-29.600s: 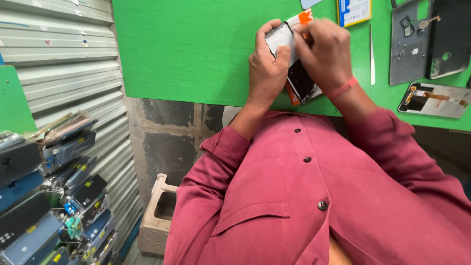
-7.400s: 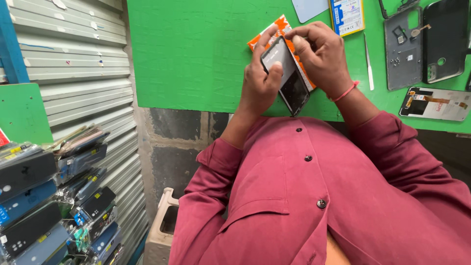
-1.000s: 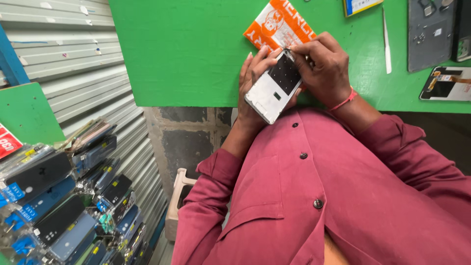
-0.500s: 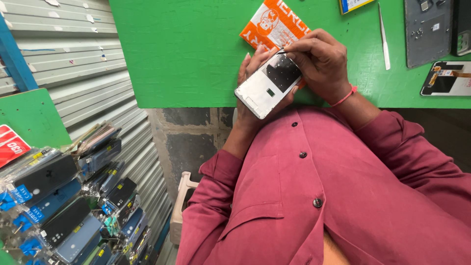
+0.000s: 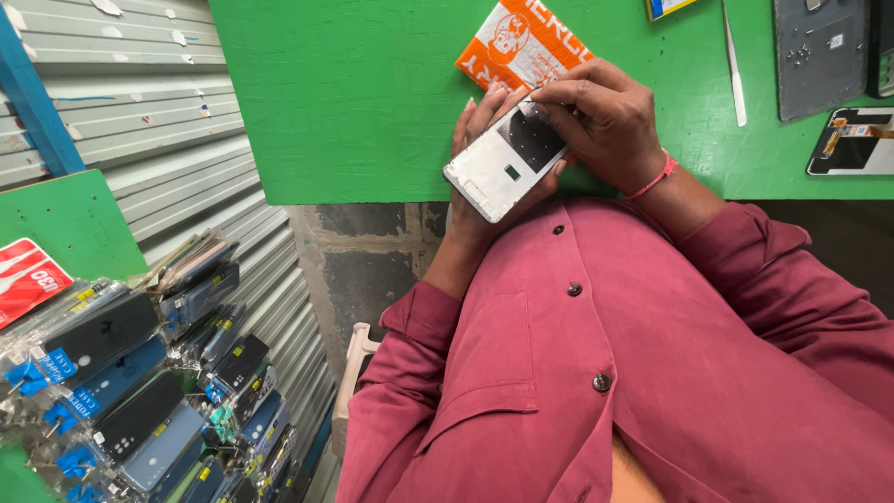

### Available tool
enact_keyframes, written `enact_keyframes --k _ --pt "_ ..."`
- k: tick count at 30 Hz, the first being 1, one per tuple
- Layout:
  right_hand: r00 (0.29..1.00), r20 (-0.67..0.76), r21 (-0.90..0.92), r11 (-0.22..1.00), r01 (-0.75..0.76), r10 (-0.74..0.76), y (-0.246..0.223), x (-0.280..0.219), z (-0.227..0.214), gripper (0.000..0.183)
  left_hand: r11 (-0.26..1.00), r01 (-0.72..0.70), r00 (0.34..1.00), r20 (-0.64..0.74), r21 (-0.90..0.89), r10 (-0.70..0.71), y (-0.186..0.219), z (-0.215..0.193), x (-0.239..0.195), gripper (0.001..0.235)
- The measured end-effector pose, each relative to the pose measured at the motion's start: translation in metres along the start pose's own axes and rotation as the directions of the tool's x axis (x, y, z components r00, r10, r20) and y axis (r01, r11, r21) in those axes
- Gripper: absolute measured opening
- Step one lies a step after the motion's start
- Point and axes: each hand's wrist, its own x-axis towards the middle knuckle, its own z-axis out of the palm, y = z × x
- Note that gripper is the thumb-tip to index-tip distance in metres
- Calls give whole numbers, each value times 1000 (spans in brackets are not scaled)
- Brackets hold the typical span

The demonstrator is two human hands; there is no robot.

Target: The person holds a disassembled smartphone and uses a small metal tool to pry and remove a thin film or adhesive strip from the edges of the phone's internal frame. The person repeatedly lifts and peels the strip along the perimeter while rotating the device to access different sides.

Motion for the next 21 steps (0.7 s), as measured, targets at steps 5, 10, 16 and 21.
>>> enact_keyframes --k 5,10,16,21 --pt "1000 10 23 1000 0 -1 2 1 0 14 1000 3 1000 0 -10 -3 1 -1 1 66" --pt "1000 1 4 1000 8 -8 2 1 0 15 1000 11 1000 3 -19 -11 0 -1 1 65" --pt "1000 -4 -17 1000 2 -2 3 0 -1 16 999 11 1000 0 -31 -11 -1 -1 0 66" --pt "1000 -7 -23 1000 18 -18 4 0 1 16 999 15 1000 -4 -29 -15 -1 0 1 65"
